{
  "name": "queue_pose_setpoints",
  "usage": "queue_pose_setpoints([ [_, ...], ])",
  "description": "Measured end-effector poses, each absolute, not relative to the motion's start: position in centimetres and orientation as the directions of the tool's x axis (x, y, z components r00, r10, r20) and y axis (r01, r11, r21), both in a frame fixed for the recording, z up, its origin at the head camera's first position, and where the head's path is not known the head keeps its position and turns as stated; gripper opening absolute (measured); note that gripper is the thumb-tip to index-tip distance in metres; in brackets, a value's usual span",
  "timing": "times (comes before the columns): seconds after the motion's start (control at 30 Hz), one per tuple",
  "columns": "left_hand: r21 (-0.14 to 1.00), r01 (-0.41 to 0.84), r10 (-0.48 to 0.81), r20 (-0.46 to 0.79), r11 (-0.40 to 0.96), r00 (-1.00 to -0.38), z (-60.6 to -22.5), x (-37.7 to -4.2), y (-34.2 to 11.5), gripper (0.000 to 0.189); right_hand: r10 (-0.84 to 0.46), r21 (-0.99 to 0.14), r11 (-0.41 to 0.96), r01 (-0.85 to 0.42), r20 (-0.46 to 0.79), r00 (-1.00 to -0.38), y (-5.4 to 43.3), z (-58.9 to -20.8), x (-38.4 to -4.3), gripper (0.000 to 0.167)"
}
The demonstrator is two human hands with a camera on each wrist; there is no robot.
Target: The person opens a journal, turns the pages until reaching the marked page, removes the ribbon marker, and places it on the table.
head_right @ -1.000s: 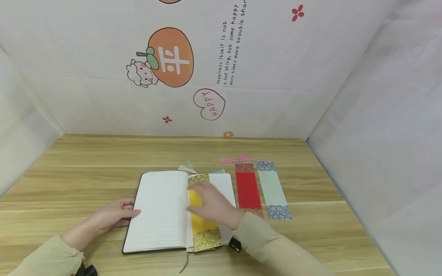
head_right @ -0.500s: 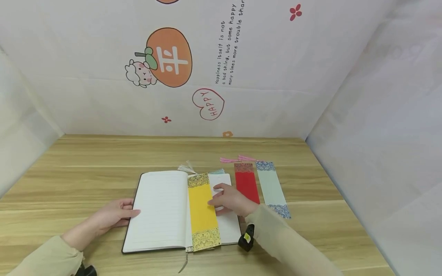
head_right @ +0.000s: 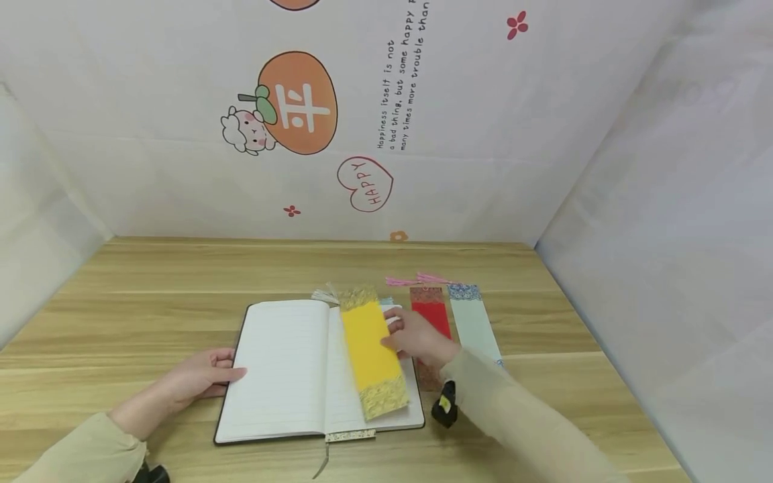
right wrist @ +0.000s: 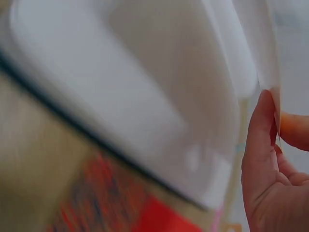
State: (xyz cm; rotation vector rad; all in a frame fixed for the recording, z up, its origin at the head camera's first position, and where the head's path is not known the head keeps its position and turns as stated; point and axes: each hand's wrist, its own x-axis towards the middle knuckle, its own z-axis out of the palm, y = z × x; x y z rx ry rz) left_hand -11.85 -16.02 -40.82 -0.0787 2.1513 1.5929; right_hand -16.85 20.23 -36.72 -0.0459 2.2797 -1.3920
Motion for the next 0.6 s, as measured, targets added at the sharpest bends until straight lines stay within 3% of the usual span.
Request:
queue_pose_setpoints([
  [0.23,0.896,-0.3,0.238,-0.385,0.326,-0.892,-41.0,-11.9,-16.2,0.045,-0.223,-0.836,0.539,0.101,-0.257,-0.94,27.1,-34.3,-20.4,0.056],
  [0.4,0.899,-0.296,0.242,-0.381,0.324,-0.892,-41.0,-11.8,-16.2,0.046,-0.177,-0.771,0.632,0.083,-0.248,-0.953,32.6,-33.7,-21.6,0.061],
  [0.6,0.894,-0.309,0.22,-0.389,0.325,-0.894,-41.0,-11.8,-16.1,0.045,-0.161,-0.758,0.641,0.118,-0.284,-0.945,38.8,-35.2,-21.8,0.063],
])
